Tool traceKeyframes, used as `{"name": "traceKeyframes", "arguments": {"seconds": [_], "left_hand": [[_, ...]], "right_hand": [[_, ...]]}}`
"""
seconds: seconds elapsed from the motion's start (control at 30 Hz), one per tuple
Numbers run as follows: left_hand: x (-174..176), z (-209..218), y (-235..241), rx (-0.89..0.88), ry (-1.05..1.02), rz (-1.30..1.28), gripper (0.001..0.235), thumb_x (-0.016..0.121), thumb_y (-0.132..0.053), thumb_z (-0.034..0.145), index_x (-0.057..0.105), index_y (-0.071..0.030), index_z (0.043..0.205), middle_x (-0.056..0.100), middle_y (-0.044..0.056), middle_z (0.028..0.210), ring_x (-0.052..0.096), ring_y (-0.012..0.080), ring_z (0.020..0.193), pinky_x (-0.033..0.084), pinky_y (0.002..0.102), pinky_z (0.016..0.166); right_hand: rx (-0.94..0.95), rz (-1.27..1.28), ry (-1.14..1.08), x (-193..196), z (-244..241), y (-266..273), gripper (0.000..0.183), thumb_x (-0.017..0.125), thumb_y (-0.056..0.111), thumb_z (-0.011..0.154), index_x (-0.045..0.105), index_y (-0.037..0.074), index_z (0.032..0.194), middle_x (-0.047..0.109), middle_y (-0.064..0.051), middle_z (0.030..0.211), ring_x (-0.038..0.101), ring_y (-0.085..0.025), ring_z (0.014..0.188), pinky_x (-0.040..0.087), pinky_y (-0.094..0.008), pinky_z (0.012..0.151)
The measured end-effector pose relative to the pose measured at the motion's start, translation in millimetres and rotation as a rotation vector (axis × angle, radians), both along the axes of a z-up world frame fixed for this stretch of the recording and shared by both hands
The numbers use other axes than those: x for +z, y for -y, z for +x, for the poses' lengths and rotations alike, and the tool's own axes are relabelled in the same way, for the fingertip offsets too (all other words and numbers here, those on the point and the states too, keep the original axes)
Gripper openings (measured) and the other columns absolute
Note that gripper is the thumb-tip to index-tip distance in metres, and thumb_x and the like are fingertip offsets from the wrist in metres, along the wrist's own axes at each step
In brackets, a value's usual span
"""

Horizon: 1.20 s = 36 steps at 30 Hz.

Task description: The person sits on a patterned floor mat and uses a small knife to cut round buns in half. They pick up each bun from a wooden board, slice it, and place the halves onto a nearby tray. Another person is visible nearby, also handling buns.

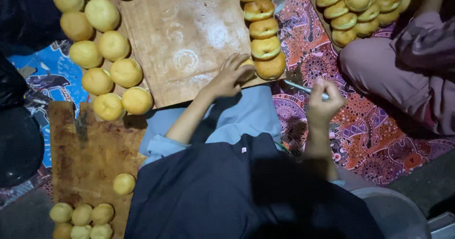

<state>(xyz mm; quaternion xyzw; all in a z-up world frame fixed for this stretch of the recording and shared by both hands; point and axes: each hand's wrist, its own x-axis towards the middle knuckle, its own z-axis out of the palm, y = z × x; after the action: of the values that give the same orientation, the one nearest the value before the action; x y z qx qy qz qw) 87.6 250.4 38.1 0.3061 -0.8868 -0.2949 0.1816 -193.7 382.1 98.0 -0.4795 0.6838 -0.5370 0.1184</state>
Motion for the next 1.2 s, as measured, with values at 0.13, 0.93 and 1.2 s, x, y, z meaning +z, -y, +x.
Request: {"name": "traceKeyframes", "arguments": {"seconds": [0.13,0.93,1.2], "left_hand": [[-16.0,-12.1,0.0,0.103,-0.089,-0.025,0.096,0.091,-0.020,0.052,0.051,-0.014,0.140,0.032,0.032,0.148,0.031,0.0539,0.136,0.031,0.060,0.111],[-33.1,208.7,285.2,1.410,0.447,-0.404,0.071,0.075,-0.048,0.092,0.044,0.000,0.135,0.032,0.033,0.149,0.028,0.0477,0.140,0.013,0.081,0.105],[-10.7,72.3,102.7,0.855,-1.158,0.687,0.050,0.072,-0.007,0.089,0.048,-0.007,0.133,0.056,0.011,0.134,0.055,0.0249,0.129,0.051,0.041,0.108]], "right_hand": [[-0.111,0.076,0.078,-5.4,-16.9,-16.7,0.023,0.064,0.009,0.106,0.066,0.002,0.084,0.063,-0.002,0.074,0.056,-0.009,0.062,0.041,-0.027,0.056],[-0.123,0.105,0.144,-55.3,-31.6,66.2,0.018,0.066,0.007,0.105,0.067,-0.007,0.093,0.066,-0.006,0.085,0.058,-0.014,0.076,0.046,-0.031,0.072],[0.334,0.216,0.126,-22.6,79.3,105.0,0.009,0.069,0.008,0.101,0.069,-0.001,0.099,0.069,-0.006,0.089,0.063,-0.012,0.079,0.052,-0.028,0.072]]}}
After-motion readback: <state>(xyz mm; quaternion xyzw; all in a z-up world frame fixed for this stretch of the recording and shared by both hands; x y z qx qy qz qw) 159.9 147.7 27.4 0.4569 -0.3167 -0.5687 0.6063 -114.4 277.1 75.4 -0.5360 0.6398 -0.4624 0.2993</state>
